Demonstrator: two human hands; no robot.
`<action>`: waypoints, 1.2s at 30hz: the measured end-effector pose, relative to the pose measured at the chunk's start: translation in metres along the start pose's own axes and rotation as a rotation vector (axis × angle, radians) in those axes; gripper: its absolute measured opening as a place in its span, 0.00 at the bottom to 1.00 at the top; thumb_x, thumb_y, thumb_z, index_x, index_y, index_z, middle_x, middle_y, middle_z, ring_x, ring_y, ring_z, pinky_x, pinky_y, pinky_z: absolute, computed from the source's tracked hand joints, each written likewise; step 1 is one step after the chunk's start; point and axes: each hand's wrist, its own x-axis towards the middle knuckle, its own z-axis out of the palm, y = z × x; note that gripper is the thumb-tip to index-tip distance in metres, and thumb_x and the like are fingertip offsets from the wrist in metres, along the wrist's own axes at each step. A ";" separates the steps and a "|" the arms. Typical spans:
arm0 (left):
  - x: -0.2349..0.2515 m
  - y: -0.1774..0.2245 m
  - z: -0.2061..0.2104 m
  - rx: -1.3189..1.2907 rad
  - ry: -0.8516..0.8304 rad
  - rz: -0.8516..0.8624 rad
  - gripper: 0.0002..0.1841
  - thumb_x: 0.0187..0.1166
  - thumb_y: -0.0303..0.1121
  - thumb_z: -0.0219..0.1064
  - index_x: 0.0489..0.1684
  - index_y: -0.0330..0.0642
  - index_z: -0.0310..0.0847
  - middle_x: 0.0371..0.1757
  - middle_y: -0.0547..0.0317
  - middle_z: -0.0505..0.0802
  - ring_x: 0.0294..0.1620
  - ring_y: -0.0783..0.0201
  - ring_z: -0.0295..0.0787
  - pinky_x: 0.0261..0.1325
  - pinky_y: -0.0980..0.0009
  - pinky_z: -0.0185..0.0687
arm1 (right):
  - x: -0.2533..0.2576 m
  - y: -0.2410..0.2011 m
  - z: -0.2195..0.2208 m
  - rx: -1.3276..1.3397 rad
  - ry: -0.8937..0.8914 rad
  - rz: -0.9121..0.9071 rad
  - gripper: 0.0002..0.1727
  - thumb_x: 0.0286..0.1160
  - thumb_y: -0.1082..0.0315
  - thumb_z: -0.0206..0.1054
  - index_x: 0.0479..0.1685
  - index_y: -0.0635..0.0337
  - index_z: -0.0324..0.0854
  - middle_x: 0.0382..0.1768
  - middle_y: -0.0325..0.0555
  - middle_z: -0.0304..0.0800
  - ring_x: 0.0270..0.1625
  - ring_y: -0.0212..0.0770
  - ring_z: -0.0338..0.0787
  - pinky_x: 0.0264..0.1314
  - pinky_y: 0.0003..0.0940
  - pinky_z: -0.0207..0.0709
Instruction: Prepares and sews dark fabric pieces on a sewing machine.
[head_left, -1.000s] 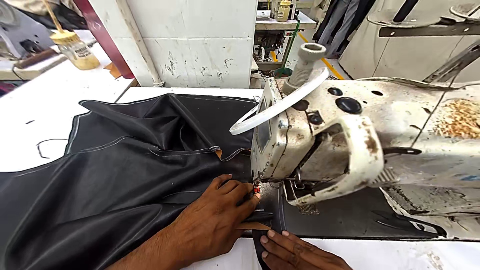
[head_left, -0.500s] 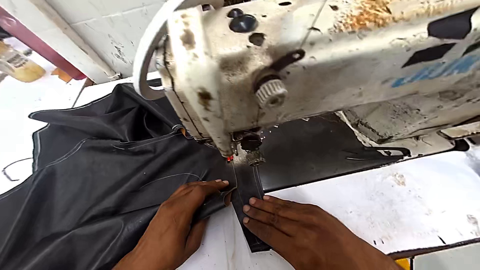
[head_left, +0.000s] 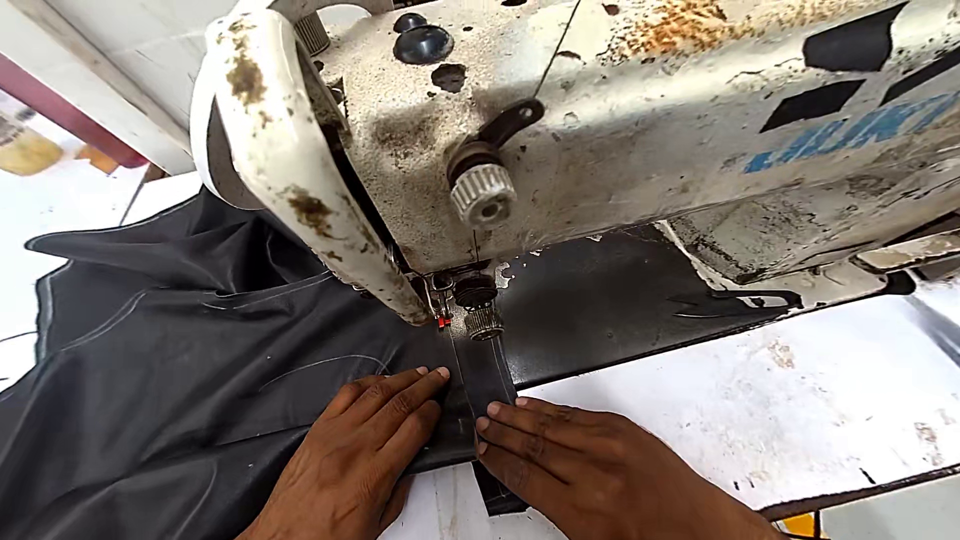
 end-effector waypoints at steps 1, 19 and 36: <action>0.000 0.001 0.000 0.004 -0.006 -0.007 0.14 0.85 0.36 0.50 0.56 0.48 0.81 0.73 0.59 0.89 0.75 0.59 0.83 0.69 0.60 0.76 | 0.000 0.000 0.000 0.001 0.002 0.001 0.16 0.90 0.72 0.51 0.63 0.59 0.84 0.68 0.47 0.91 0.76 0.45 0.86 0.82 0.37 0.76; 0.014 -0.009 0.008 -0.093 -0.038 -0.038 0.23 0.83 0.36 0.54 0.76 0.50 0.81 0.74 0.59 0.88 0.83 0.58 0.76 0.88 0.56 0.67 | 0.014 0.007 -0.015 -0.002 -0.182 0.046 0.17 0.89 0.72 0.54 0.68 0.58 0.84 0.70 0.46 0.90 0.79 0.43 0.83 0.85 0.36 0.72; 0.029 -0.025 -0.005 -0.007 -0.151 0.047 0.26 0.90 0.51 0.49 0.74 0.47 0.82 0.76 0.55 0.85 0.85 0.58 0.73 0.90 0.52 0.61 | 0.018 0.015 -0.001 -0.059 -0.084 0.099 0.21 0.92 0.52 0.55 0.67 0.53 0.86 0.71 0.43 0.89 0.79 0.40 0.83 0.84 0.34 0.72</action>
